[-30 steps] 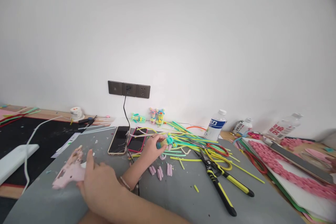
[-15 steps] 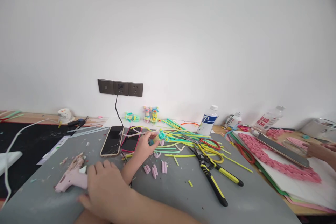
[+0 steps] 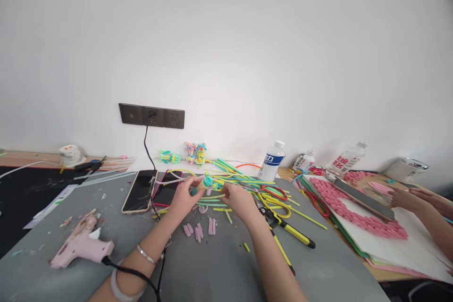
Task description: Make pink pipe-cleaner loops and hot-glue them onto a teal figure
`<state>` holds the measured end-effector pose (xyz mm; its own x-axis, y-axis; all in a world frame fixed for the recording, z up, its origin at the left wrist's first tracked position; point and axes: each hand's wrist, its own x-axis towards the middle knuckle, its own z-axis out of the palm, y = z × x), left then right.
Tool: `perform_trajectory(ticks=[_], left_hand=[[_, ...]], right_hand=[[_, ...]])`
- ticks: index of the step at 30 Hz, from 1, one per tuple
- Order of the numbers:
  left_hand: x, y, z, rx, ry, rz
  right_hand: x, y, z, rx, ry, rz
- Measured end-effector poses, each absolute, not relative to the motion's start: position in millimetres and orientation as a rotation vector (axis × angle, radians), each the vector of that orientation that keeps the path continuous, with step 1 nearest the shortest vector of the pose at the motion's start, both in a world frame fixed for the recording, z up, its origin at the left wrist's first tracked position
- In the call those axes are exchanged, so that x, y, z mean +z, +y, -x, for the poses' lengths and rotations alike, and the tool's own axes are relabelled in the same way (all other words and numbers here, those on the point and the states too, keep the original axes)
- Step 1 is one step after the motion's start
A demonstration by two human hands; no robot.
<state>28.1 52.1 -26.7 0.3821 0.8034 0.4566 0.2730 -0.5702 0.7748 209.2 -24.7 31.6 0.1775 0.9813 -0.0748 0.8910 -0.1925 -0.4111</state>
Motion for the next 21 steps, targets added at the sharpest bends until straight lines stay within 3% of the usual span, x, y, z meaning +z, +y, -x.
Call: perform_trajectory(ticks=[8, 21], left_hand=[[-26, 54, -27, 1.161, 0.928, -2.014], [-27, 58, -26, 1.130, 0.959, -1.951]], right_hand=[[-10, 14, -206, 0.517, -1.834, 1.863], [-31, 20, -209, 0.513, -1.836, 1.595]])
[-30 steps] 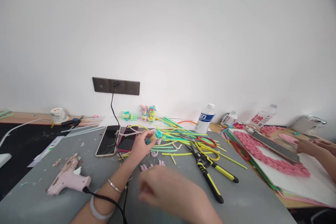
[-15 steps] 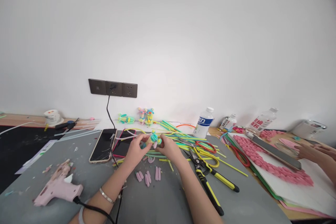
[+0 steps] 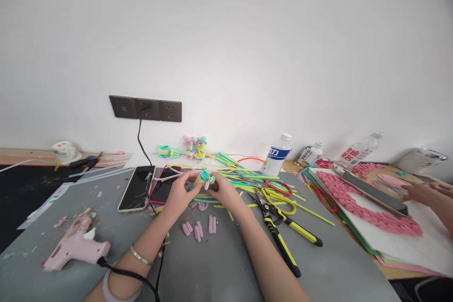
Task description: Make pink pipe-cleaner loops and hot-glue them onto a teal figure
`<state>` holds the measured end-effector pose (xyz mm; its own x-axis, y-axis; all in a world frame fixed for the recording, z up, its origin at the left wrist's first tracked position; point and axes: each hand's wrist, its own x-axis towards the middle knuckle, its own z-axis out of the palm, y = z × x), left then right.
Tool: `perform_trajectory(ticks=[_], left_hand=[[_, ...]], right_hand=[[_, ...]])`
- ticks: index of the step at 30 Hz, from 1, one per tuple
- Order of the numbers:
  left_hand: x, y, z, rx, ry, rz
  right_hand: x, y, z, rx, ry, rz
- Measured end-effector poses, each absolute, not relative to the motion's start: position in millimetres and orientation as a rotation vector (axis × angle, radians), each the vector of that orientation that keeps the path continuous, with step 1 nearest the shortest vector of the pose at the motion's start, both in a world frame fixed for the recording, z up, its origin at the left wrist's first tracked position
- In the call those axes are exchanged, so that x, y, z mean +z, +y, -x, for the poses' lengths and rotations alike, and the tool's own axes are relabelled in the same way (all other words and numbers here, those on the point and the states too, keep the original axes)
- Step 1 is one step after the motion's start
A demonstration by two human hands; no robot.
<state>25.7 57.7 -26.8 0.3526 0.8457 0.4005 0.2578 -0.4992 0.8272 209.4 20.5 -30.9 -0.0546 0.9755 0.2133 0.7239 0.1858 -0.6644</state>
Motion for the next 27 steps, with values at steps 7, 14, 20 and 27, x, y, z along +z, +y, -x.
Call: perform_trajectory(ticks=[7, 14, 20, 27], left_hand=[[-25, 58, -25, 1.133, 0.948, -1.953], [-24, 57, -25, 1.146, 0.926, -1.965], [-23, 57, -25, 1.177, 0.931, -1.952], [-24, 57, -22, 1.236, 1.023, -1.906]], right_hand=[[-36, 22, -203, 0.474, -1.749, 1.610], [-33, 24, -198, 0.543, -1.669, 1.577], [-30, 25, -204, 0.684, -1.529, 1.502], [-31, 22, -234, 0.838, -1.089, 1.326]])
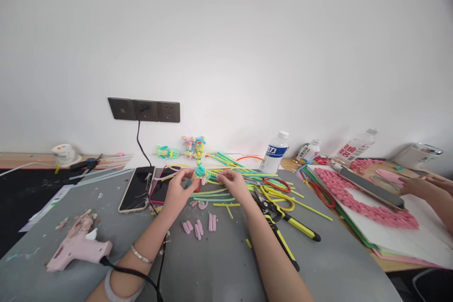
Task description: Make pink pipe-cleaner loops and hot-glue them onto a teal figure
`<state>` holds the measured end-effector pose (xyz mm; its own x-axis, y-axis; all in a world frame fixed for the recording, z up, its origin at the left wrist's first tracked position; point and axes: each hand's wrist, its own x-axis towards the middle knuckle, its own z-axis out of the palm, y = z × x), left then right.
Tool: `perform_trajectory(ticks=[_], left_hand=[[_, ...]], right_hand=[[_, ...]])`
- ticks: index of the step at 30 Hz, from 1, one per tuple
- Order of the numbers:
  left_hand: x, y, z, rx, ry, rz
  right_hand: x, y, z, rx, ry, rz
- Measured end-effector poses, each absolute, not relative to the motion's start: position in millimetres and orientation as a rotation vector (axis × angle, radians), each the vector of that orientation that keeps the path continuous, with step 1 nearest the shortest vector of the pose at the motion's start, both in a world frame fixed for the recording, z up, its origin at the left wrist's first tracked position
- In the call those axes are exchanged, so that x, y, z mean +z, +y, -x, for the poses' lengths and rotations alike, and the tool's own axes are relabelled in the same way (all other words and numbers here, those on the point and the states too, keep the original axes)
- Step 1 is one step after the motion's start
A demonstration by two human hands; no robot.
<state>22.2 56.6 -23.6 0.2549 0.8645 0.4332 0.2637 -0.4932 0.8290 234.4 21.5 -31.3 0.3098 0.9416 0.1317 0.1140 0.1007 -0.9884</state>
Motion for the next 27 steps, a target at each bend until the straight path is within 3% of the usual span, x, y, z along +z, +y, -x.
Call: perform_trajectory(ticks=[7, 13, 27], left_hand=[[-24, 55, -24, 1.243, 1.001, -1.927], [-24, 55, -24, 1.248, 1.004, -1.948], [-22, 48, -27, 1.171, 0.923, -2.163]], right_hand=[[-35, 23, -275, 0.687, -0.437, 1.091], [-34, 23, -293, 0.592, -0.190, 0.996], [-4, 5, -247, 1.060, -0.683, 1.035]])
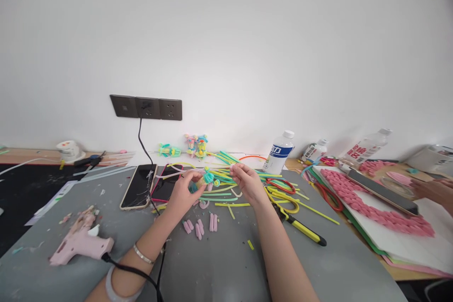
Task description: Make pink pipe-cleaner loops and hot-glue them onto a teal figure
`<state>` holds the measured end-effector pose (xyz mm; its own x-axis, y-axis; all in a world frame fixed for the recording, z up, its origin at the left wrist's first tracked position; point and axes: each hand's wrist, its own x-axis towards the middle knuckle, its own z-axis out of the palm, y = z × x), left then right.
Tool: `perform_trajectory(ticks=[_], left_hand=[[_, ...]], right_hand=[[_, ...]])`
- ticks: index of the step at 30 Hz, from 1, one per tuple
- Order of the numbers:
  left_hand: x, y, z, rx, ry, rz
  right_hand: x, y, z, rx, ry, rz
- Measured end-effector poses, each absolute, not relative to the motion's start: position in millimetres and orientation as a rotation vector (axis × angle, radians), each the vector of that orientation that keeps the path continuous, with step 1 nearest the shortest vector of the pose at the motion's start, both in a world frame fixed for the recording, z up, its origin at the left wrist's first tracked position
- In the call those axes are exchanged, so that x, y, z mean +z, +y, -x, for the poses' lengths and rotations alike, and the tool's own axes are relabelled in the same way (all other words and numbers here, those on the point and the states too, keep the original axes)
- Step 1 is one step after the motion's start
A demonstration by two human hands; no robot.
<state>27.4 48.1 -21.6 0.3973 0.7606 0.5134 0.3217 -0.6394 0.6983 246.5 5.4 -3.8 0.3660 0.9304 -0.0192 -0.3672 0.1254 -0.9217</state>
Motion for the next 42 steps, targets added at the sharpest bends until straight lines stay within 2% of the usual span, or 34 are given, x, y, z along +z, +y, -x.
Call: perform_trajectory(ticks=[12, 42], left_hand=[[-25, 44, -31, 1.148, 0.863, -2.264], [-25, 42, -32, 1.152, 0.870, -2.243]], right_hand=[[2, -2, -227, 1.224, -1.097, 1.186], [-11, 4, -211, 0.850, -1.267, 1.249]])
